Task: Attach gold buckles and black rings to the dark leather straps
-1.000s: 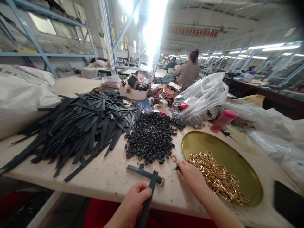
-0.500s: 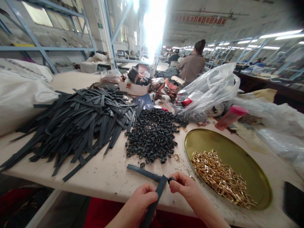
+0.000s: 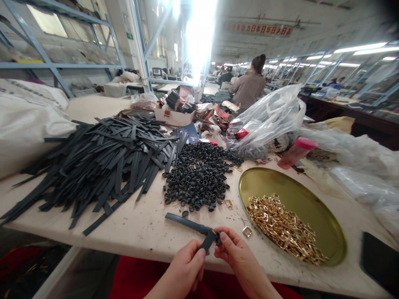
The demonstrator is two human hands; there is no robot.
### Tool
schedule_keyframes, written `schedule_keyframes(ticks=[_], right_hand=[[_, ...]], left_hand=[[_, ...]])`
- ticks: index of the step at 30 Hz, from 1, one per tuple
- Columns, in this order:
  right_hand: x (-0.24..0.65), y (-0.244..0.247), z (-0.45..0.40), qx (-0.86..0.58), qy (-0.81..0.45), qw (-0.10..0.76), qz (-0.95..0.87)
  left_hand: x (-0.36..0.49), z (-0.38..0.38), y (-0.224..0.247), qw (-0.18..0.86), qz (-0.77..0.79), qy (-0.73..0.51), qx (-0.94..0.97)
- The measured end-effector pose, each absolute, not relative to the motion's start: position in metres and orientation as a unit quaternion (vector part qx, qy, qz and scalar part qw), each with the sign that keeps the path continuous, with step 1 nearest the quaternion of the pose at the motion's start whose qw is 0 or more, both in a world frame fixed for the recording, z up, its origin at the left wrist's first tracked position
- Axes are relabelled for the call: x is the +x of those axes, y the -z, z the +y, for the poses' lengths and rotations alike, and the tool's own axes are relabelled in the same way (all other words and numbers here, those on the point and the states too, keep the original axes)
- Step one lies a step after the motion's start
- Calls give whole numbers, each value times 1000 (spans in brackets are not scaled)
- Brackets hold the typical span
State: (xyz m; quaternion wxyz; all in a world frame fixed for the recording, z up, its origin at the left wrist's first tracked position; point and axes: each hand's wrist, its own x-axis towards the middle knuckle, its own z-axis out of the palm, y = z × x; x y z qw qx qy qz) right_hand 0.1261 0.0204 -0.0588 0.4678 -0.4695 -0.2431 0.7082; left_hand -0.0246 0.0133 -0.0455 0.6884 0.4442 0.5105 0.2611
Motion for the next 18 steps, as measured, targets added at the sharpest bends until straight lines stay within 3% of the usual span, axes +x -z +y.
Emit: schedule_keyframes(ticks=[7,14,18], right_hand=[[125,57,10,-475,-703,464,-253],[126,67,1,-489,-649,402,-422],[124,64,-2,-476,-657,390,-436]], left_hand=[[-27,4,47,636,546,-262,478],[-36,1,39,483,542,-185,662],[-41,2,24,564,495,-144,645]])
